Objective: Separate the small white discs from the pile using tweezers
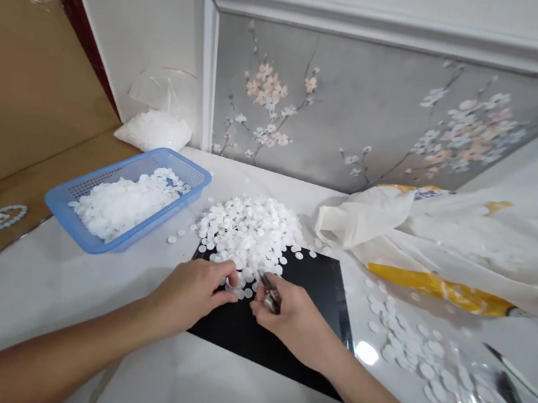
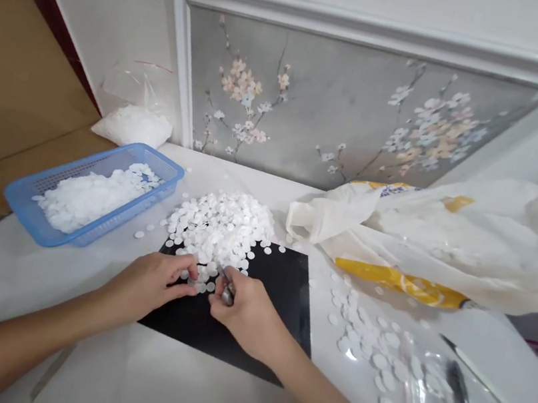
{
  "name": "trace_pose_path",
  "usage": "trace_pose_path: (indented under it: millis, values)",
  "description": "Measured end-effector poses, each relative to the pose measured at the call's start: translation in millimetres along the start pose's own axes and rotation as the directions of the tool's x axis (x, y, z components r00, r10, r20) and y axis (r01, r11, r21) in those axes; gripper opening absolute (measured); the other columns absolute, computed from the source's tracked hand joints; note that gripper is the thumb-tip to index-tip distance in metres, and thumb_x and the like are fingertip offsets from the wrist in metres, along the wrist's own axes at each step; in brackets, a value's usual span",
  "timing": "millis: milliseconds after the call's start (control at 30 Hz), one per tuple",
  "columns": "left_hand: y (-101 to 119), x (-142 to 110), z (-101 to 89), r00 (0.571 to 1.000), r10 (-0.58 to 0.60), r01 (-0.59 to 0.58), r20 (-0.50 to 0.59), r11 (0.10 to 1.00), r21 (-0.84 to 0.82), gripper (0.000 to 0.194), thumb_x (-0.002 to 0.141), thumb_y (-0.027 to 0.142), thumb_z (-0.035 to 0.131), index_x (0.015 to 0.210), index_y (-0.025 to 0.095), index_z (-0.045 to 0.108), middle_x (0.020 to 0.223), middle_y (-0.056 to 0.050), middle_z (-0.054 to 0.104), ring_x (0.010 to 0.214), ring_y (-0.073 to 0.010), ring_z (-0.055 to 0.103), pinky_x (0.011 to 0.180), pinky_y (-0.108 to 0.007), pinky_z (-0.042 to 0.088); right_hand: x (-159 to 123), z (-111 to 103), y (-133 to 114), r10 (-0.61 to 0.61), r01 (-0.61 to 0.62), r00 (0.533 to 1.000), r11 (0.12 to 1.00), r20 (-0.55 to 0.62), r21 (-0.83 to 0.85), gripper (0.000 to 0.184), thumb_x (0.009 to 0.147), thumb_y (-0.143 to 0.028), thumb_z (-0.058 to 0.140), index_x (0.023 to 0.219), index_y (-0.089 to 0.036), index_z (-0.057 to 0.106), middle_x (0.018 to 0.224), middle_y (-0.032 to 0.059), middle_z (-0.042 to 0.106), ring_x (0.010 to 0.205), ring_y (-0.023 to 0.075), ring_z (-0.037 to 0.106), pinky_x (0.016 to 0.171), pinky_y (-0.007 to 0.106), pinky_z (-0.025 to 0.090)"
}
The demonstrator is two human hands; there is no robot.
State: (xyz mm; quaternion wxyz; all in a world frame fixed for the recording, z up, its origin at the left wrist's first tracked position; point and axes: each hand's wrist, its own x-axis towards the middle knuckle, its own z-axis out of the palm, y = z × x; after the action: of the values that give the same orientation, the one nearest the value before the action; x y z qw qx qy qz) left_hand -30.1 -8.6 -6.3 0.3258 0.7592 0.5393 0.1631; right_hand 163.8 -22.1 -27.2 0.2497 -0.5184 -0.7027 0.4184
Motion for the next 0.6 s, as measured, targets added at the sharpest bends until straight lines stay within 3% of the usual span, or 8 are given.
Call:
trace_pose_path:
  millis: [133,267,433,600]
  values:
    - [-4,1,0.0,0.999,0.020,-0.022,0.027,0.997,0.070,0.005,0.075,0.030,0.063,0.079,0.027,0.063,0.055,0.005,0.049,0.053,-0.0150,0.045,0.053,-0.023,0.024,4,-1,1,-0.032,0.031,0.999,0.999,-0.032,-0.008,0.009,0.079,-0.017,0.050,0.079,-0.020,0.058,0.063,-0.0040,0.056,0.054,0.0111,0.047,0.051,0.022,0.036]
    - [-5,2,2.7,0.998,0.064,-0.065,0.023,0.997,0.033,0.005,0.077,0.026,0.059,0.077,0.026,0.064,0.055,0.004,0.052,0.053,-0.0153,0.046,0.053,-0.023,0.025,9,8,-2,-0.082,0.077,0.995,0.993,-0.054,-0.090,0.007,0.077,-0.016,0.056,0.078,-0.020,0.062,0.070,-0.0012,0.063,0.061,0.0135,0.055,0.059,0.025,0.040]
    - [-4,0,6.5,0.996,0.091,-0.091,0.001,0.996,0.020,0.008,0.077,0.025,0.057,0.079,0.026,0.065,0.058,0.003,0.056,0.053,-0.0153,0.049,0.054,-0.024,0.028,10,7,1,-0.137,0.118,0.987,0.974,-0.087,-0.193,0.013,0.077,-0.011,0.052,0.070,-0.020,0.060,0.065,-0.0005,0.062,0.056,0.0134,0.053,0.056,0.025,0.039]
    - [-4,-2,9.0,0.991,0.137,-0.137,0.004,0.986,0.092,0.012,0.080,0.022,0.055,0.083,0.027,0.065,0.066,0.003,0.064,0.058,-0.0159,0.054,0.055,-0.024,0.030,6,4,1,-0.125,0.114,0.991,0.976,-0.046,-0.184,0.011,0.079,-0.014,0.057,0.071,-0.021,0.058,0.069,-0.0009,0.063,0.061,0.0151,0.057,0.059,0.025,0.042]
